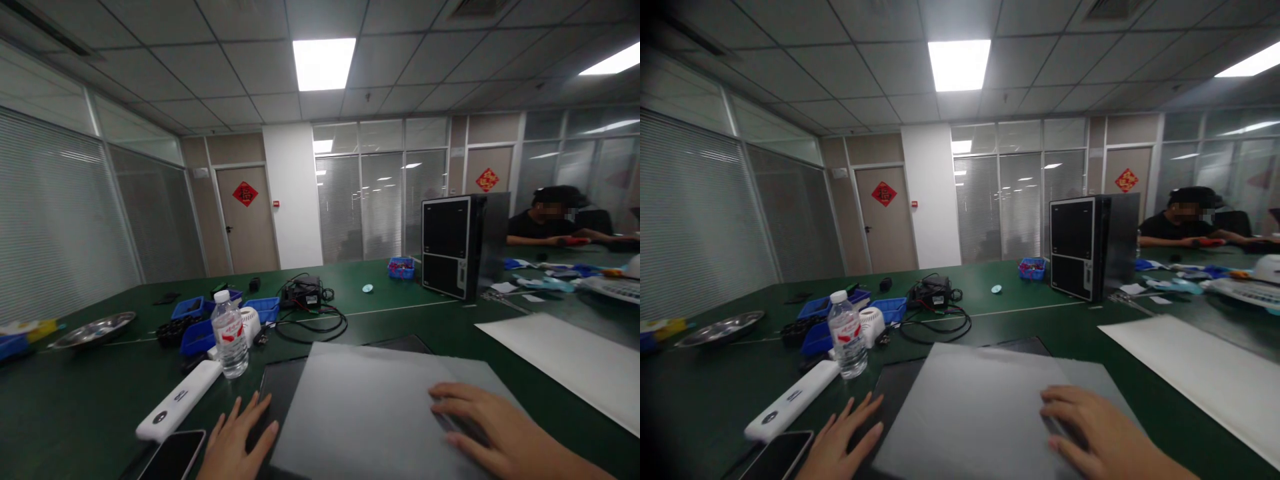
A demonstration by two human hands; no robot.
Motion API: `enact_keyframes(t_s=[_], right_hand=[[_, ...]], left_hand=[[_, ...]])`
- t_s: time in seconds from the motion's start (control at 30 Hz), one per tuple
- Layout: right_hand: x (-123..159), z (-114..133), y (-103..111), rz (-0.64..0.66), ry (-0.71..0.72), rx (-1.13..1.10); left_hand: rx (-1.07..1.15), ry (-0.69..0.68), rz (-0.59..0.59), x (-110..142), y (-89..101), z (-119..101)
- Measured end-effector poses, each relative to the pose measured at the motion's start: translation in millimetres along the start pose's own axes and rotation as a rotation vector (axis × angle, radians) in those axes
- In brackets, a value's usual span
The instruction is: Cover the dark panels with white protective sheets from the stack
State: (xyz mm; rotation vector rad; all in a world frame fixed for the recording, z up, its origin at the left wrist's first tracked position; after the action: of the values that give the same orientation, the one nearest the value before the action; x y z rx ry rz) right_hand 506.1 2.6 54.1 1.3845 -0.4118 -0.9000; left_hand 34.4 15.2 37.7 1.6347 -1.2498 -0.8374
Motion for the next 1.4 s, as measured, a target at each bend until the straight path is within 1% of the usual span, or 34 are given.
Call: enact_keyframes(t_s=[0.1, 0.2, 0.3, 0.5, 0.7, 0.77, 0.8, 0.9, 0.97, 1.0, 1.1, 1.17, 1.23, 1.3, 1.4], right_hand=[[1, 1, 1, -0.037, 0.011, 0.033], [0, -4, 4, 0.002, -0.039, 0.067], [0, -10, 5, 0.008, -0.062, 0.011], [3, -20, -6, 0.077, -0.048, -0.158], [6, -21, -3, 0.077, -0.171, -0.119], [7, -20, -2, 0.094, -0.180, -0.122], [7, -20, -3, 0.089, -0.172, -0.124], [8, -21, -5, 0.011, -0.154, -0.113], [9, -22, -6, -0.056, -0.171, -0.085], [10, -23, -6, -0.068, -0.179, -0.076], [10, -32, -8, -0.012, -0.141, -0.090], [12, -48, -6, 0.014, -0.106, -0.083], [19, -79, -3, -0.027, -0.145, 0.022], [34, -122, 2, -0.107, -0.276, 0.212], [70, -187, 8, -0.209, -0.560, 0.348]], left_hand=[[-0.011, -0.001, 0.003, 2, 1.7, 0], [-0.068, 0.008, 0.026, 3, 2.6, -2], [-0.094, -0.001, 0.033, 4, 2.8, -4], [-0.064, -0.036, 0.037, 6, 1.5, -4], [-0.084, 0.001, -0.024, 2, -0.4, -4], [-0.099, 0.004, -0.043, 1, -0.3, -4], [-0.102, 0.004, -0.055, 0, 0.2, -5], [-0.087, -0.021, -0.100, 0, 3.1, -6], [-0.071, -0.054, -0.099, 1, 4.1, -7], [-0.068, -0.063, -0.086, 1, 3.7, -7], [-0.093, -0.071, -0.038, 0, 0.5, -6], [-0.123, -0.079, -0.031, -1, -1.5, -6], [-0.156, -0.080, -0.026, -1, -2.5, -7], [-0.191, -0.070, -0.015, -1, -2.3, -9], [-0.224, -0.048, -0.014, 1, -0.2, -11]])
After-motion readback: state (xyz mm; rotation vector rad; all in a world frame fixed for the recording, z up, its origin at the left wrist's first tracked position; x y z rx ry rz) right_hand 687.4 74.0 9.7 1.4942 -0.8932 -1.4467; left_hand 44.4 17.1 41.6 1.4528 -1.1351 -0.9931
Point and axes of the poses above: each hand's wrist, its own x-axis away from the middle knuckle, its own y-axis out of the back of the hand, z = x × y, the point moved 3 cm from there along -x, towards the middle knuckle, and after that the axes turned 15 degrees about y, right-handed, at the moved point
